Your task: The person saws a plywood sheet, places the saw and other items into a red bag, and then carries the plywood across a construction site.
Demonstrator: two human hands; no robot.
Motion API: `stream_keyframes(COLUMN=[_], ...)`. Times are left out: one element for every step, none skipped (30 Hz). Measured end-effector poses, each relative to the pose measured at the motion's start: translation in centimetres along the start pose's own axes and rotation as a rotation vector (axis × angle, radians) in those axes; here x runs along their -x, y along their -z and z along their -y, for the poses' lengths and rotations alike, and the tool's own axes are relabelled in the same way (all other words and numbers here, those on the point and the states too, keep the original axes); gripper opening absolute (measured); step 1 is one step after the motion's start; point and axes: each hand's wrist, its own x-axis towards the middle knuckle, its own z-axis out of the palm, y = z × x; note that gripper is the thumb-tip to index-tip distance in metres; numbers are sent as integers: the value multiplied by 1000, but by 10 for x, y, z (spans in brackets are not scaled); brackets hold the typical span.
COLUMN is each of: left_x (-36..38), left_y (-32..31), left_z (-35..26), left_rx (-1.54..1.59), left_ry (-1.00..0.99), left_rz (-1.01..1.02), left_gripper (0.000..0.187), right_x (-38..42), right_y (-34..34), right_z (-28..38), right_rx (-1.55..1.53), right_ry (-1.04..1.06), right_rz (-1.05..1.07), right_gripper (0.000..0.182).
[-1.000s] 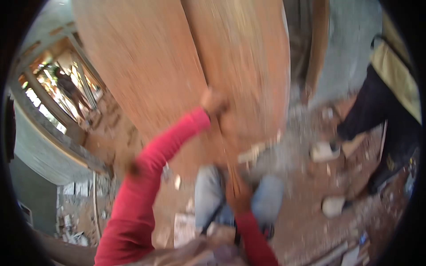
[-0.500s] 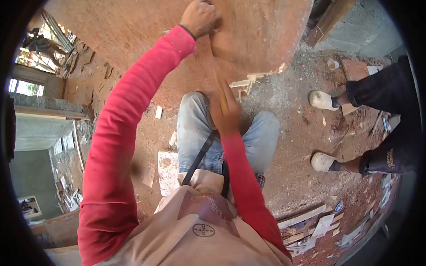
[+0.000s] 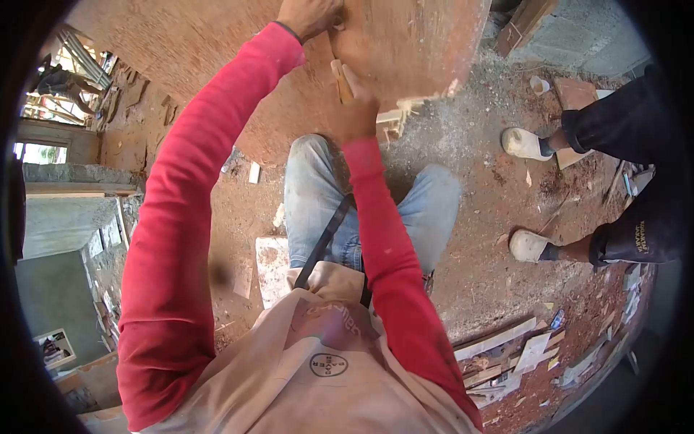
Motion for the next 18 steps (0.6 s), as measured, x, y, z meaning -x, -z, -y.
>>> stream_keyframes(left_x=[-3,-1,3,-2,-3,4,3,2,2,1,1,0,-1,0,-2,-6,-7,2], left_y=[-6,-10,-8,-3,-2,-3,0,0,-5,-11,-12,-9,-9,-8,-16,-10,-2,1], left_z=[5,2,-6,-3,0,-4,-4,-6,-12,-11,-7,1,5,1,1,1,3,-3], left_rx=[34,86,105,100,100,118,97,73,81,98,101,76,50,49,101,102,54,34], left_ry=[-11,-22,-19,-21,-16,-5,10,17,18,6,-7,15,19,6,-21,-20,-18,-20], left_rz=[-46,-87,-80,-69,-41,-13,-61,-118,-110,-134,-160,-157,-138,-119,-164,-173,-151,-103], left_gripper=[26,27,27,27,28,28,28,28,28,28,27,27,27,26,25,25,25,25], right_x=[0,5,38,70,100,126,125,113,97,60,26,10,1,5,37,65,90,112], right_y=[-2,1,20,46,70,87,80,66,54,29,5,-6,-15,-14,6,27,49,68], right_z=[1,0,8,21,39,55,50,39,27,9,-3,-9,-13,-18,-14,-3,21,44], right_rx=[-16,-21,31,79,90,102,100,68,43,39,25,8,69,146,177,198,113,36], right_ry=[-49,-112,-92,-36,-82,-161,-177,-137,-92,-100,-101,-75,-58,-64,-55,-11,-33,-86], right_rz=[-1,5,-8,-24,-15,4,17,-13,-38,-30,-27,-13,-30,-56,-23,-4,-19,-13], right_gripper=[37,38,38,39,39,39,39,40,40,40,40,40,41,41,40,40,39,38])
